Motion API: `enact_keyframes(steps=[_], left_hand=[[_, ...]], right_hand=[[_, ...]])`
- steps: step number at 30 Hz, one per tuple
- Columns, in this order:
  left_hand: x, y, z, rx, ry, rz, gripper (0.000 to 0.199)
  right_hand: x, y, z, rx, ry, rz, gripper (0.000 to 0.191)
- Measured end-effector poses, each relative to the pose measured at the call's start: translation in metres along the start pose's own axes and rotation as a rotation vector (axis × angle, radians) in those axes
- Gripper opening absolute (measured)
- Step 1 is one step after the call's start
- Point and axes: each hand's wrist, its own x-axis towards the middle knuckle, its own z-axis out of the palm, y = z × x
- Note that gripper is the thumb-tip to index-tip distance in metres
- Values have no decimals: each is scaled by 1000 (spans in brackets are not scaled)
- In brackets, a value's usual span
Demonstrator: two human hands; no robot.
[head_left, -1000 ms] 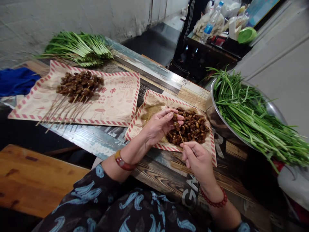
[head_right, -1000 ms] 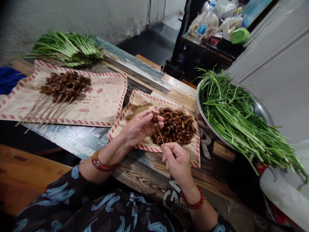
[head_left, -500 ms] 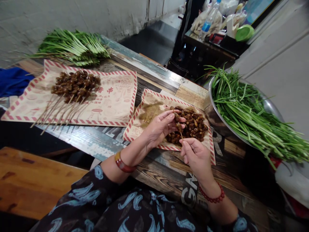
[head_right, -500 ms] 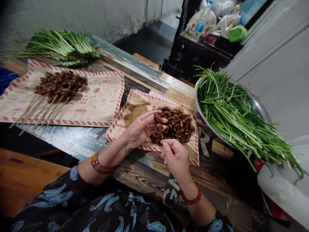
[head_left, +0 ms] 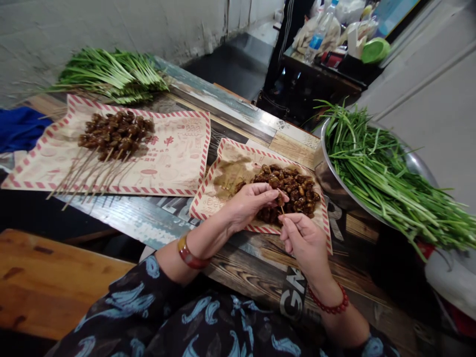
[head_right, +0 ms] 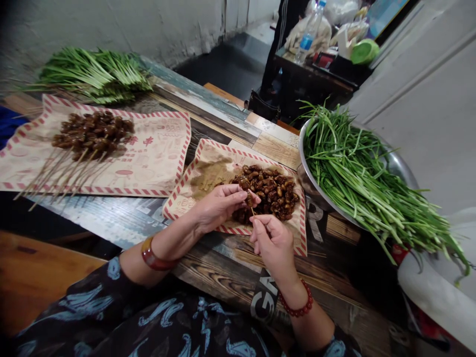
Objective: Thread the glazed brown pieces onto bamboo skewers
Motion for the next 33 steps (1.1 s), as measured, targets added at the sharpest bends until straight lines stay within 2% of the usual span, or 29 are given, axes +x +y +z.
enact_keyframes(steps=[4, 8, 10, 13, 16, 19, 25, 29, 33], left_hand=[[1, -1, 0, 68, -4, 35, 30], [2, 8, -6, 173, 89, 172, 36], [2, 15, -11, 292, 137, 273, 34], [2, 24, -18, 615, 159, 373, 22], [2, 29, -24, 933, 79, 407, 12], [3, 31, -30, 1124, -33, 377, 6], [3, 33, -36, 1527, -278, 367, 21], [3, 29, -31, 1706, -339, 380, 20], [5, 26, -29, 1680, -303, 411, 12]], right_hand=[[1, -2, -1, 2, -3, -9, 23], [1, -9, -9, -34, 44, -48, 22], [2, -12, -17, -66, 88, -66, 21], [4, -12, -28, -78, 108, -89, 20], [7, -10, -36, -62, 120, -107, 20], [10, -7, -37, -65, 117, -117, 20], [11, -7, -35, -62, 92, -118, 20], [10, -7, -33, -58, 55, -110, 19], [10, -2, -33, -47, 55, -115, 19]])
